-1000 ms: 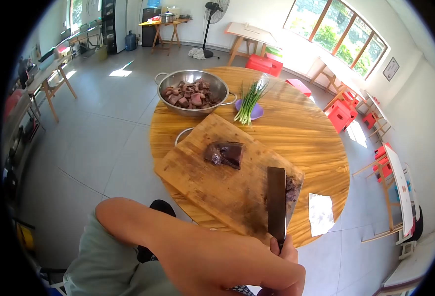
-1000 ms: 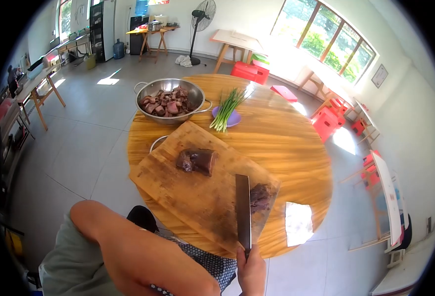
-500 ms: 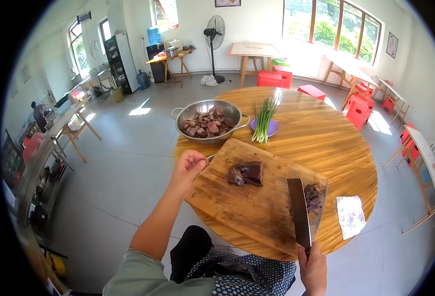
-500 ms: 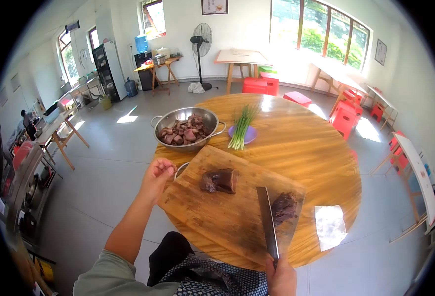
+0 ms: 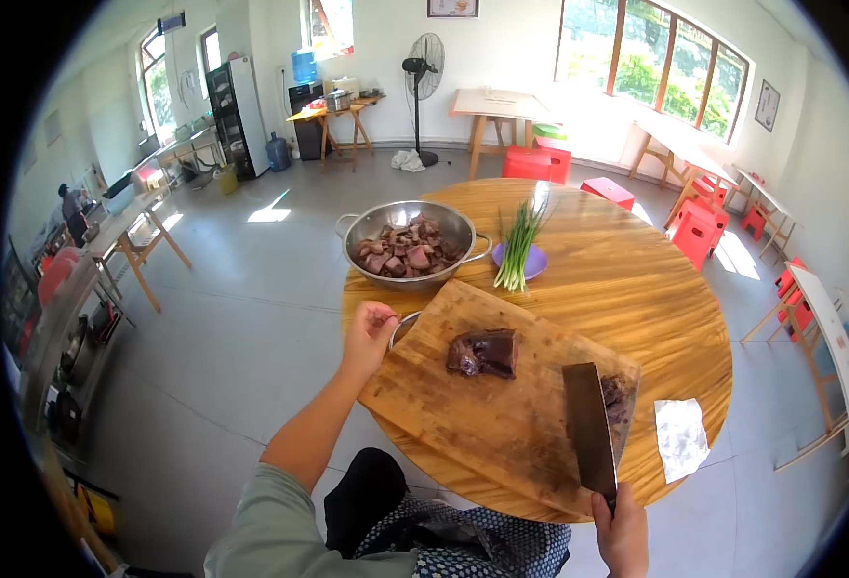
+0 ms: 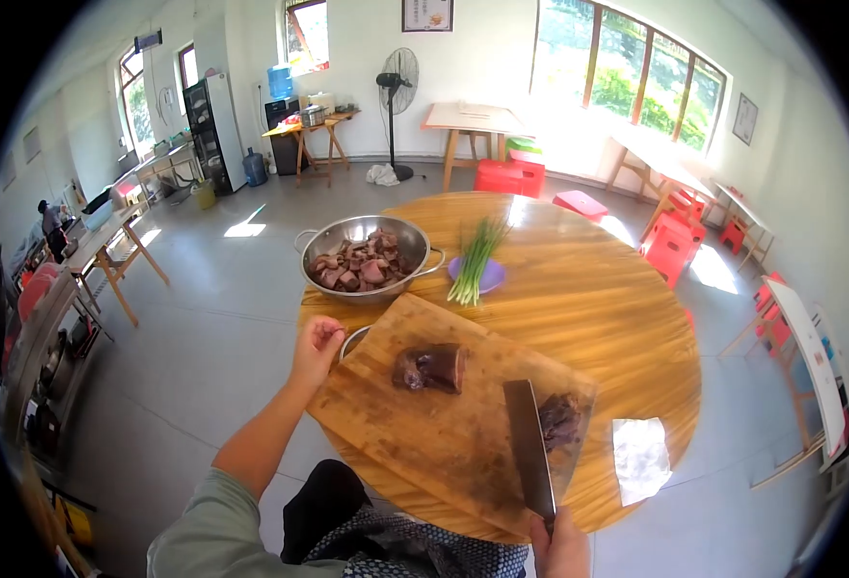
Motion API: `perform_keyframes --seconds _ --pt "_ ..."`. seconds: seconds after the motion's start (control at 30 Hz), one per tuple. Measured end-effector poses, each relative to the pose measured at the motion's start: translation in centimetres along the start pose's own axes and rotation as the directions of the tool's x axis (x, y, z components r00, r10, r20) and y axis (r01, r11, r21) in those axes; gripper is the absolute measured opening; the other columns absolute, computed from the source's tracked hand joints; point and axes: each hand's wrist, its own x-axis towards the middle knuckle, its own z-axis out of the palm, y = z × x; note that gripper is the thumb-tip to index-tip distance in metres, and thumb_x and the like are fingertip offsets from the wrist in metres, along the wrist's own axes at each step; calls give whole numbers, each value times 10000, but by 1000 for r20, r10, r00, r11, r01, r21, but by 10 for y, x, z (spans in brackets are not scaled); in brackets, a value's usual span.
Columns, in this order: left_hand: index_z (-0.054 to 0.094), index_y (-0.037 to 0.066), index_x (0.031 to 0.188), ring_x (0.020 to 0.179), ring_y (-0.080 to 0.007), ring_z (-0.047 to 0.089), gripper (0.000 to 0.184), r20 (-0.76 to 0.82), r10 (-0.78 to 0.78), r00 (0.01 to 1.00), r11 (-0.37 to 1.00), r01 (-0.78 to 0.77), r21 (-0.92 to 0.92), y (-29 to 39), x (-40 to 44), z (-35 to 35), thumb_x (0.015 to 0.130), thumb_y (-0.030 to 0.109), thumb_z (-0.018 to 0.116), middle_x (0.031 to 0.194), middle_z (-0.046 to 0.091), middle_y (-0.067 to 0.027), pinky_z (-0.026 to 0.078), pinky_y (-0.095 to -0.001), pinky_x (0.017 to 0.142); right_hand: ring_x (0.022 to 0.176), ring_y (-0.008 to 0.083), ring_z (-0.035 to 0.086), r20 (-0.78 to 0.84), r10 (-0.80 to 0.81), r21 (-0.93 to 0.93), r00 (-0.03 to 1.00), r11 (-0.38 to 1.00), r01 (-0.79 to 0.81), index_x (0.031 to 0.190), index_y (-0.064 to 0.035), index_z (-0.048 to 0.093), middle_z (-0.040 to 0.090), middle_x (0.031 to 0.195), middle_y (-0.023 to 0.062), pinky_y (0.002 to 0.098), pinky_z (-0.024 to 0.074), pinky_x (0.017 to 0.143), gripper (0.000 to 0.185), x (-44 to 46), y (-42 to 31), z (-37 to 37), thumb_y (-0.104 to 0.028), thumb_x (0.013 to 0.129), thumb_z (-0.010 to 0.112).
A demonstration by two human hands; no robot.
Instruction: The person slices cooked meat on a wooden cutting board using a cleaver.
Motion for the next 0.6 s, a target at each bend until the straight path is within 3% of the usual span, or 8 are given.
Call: perform_keyframes --seconds 0.1,0.23,0.3,0.33,0.4,0.43,0.5,0.6 --pt "526 54 1102 988 -126 588 191 29 -10 1000 1000 10 -11 3 -2 -1 976 2 660 1032 603 -41 485 -265 889 710 485 619 -49 8 -141 999 990 -15 970 22 515 641 747 261 481 464 600 262 6 -5 -1 -202 993 649" --pt "532 50 1112 972 -122 594 183 24 -61 998 998 61 -4 6 -3 -1 982 12 654 1033 618 -44 486 -261 880 719 501 604 -46 -12 -133 999 991 6 941 24 486 626 738 269 479 459 605 269 9 -9 -3 -190 993 641" --pt "540 44 1121 955 -121 605 181 -13 -57 998 996 56 -66 0 -6 -4 982 20 654 1033 638 -50 490 -259 876 583 398 612 -24 -69 -121 997 991 66 934 15 488 610 660 215 427 459 544 249 10 -8 -6 -178 1005 627" --pt "540 44 1121 955 -121 605 181 -1 -63 998 994 63 -84 0 -9 -4 982 20 654 1033 638 -50 490 -259 876 583 398 612 -35 -55 -133 998 990 50 934 15 488 610 660 215 427 459 544 249 11 -10 -10 -178 1005 627" --pt "547 39 1122 945 -124 615 183 -24 -107 994 993 106 -59 0 -12 -4 978 18 658 1027 651 -54 492 -259 875 473 217 563 83 205 99 975 972 -213 930 -3 497 574 597 118 348 437 473 218 17 -16 -21 -168 1019 609" --pt "550 40 1121 955 -123 615 178 -39 -133 990 988 129 -81 -2 -18 -4 979 12 654 1032 648 -55 492 -260 880 473 217 563 73 217 87 973 971 -223 930 -3 497 574 597 118 348 437 473 218 18 -10 -25 -168 1019 609" --pt "550 41 1122 957 -121 614 177 -37 -139 990 985 135 -104 2 -35 -5 980 10 650 1039 645 -54 493 -258 877 772 472 651 108 218 13 970 975 -221 1057 0 524 663 788 260 494 499 659 254 17 10 -29 -223 999 631" --pt "549 44 1124 967 -120 611 172 -56 -129 990 986 123 -110 19 -51 3 984 5 640 1053 638 -56 492 -258 878 777 473 646 93 267 -44 959 963 -264 1024 9 524 655 791 273 476 495 668 275 16 15 -33 -249 1008 617"
